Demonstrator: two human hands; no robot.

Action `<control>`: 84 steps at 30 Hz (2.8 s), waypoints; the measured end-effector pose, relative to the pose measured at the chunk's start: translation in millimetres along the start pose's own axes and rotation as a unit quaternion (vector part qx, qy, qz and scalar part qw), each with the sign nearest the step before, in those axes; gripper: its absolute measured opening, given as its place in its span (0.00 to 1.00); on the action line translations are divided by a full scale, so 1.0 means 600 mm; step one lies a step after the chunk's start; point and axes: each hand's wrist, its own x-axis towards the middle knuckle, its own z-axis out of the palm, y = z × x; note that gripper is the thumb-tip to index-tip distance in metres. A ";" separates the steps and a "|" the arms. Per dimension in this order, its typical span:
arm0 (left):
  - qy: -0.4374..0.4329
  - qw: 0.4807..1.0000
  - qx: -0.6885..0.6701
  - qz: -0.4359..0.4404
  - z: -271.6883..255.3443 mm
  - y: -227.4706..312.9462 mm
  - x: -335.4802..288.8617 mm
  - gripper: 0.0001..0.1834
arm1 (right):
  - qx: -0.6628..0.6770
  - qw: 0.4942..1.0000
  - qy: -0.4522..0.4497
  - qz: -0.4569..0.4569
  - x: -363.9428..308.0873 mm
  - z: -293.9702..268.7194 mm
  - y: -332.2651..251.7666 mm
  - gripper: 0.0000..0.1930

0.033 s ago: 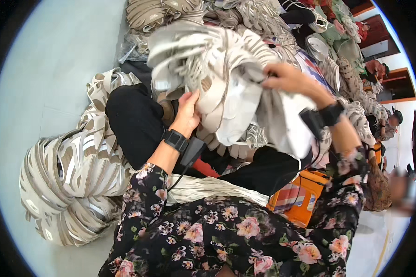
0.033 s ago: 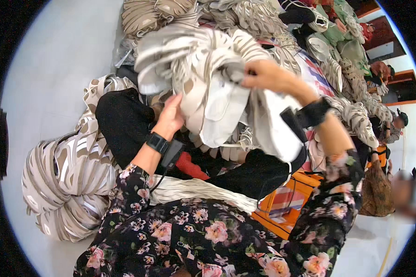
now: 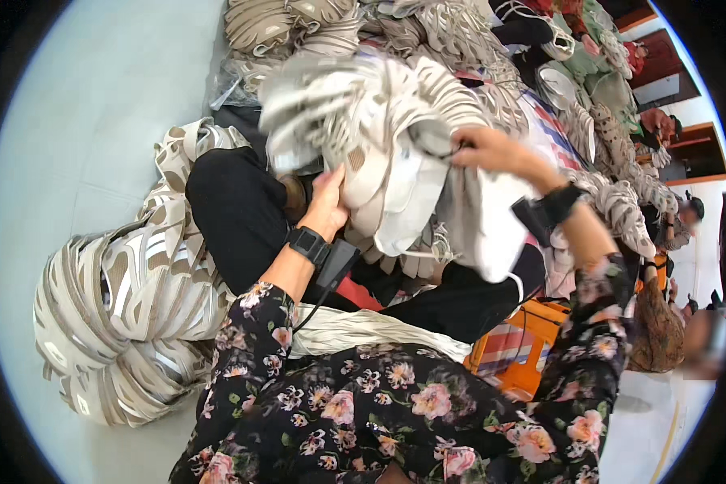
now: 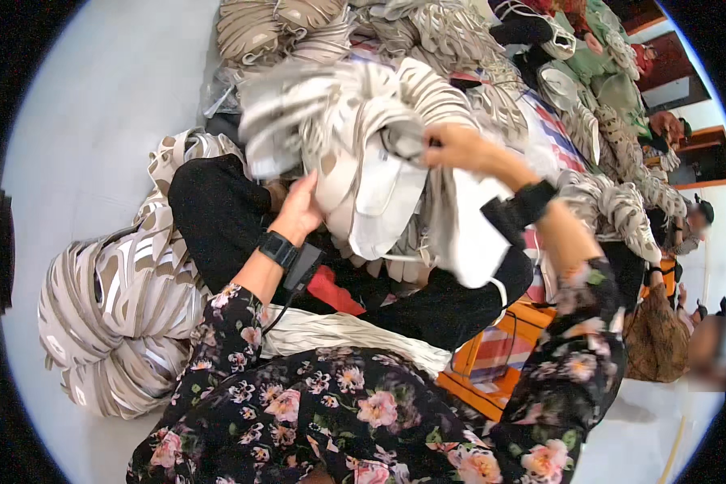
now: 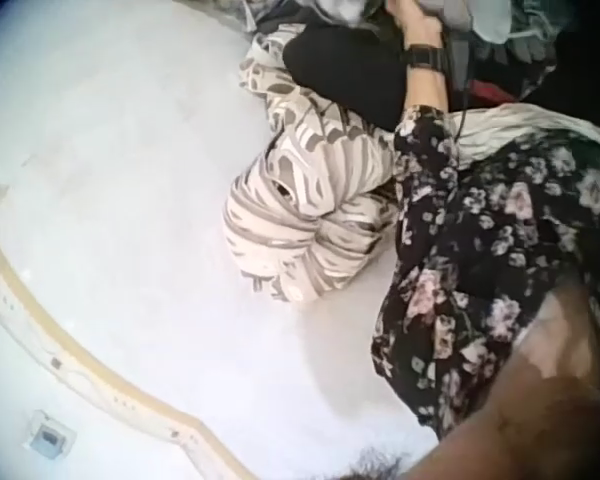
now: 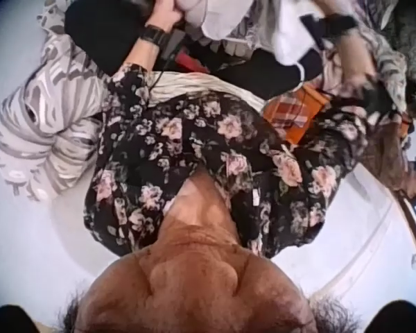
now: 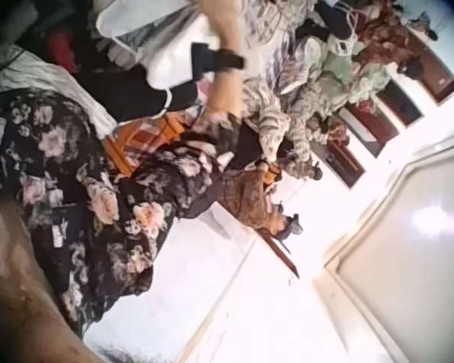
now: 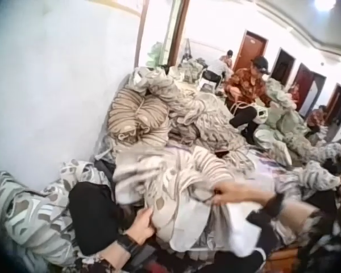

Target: The recorder is lacing a shoe by hand while sitting on the floor surrounded by shoe components.

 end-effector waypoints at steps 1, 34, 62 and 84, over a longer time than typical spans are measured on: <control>0.055 0.996 -0.031 -0.056 -0.025 -0.021 0.016 0.19 | 0.055 0.998 0.027 -0.035 0.008 0.047 0.039 0.12; -0.006 0.582 0.760 0.289 0.089 -0.036 -0.117 0.35 | 0.068 0.983 0.168 0.009 0.050 0.071 0.133 0.11; 0.028 0.674 0.725 0.138 0.000 0.024 -0.046 0.44 | 0.477 0.845 -0.090 0.223 0.126 0.302 -0.038 0.25; 0.148 0.645 0.702 0.265 0.009 0.066 -0.034 0.19 | 0.692 0.708 0.014 0.141 0.102 0.302 -0.018 0.04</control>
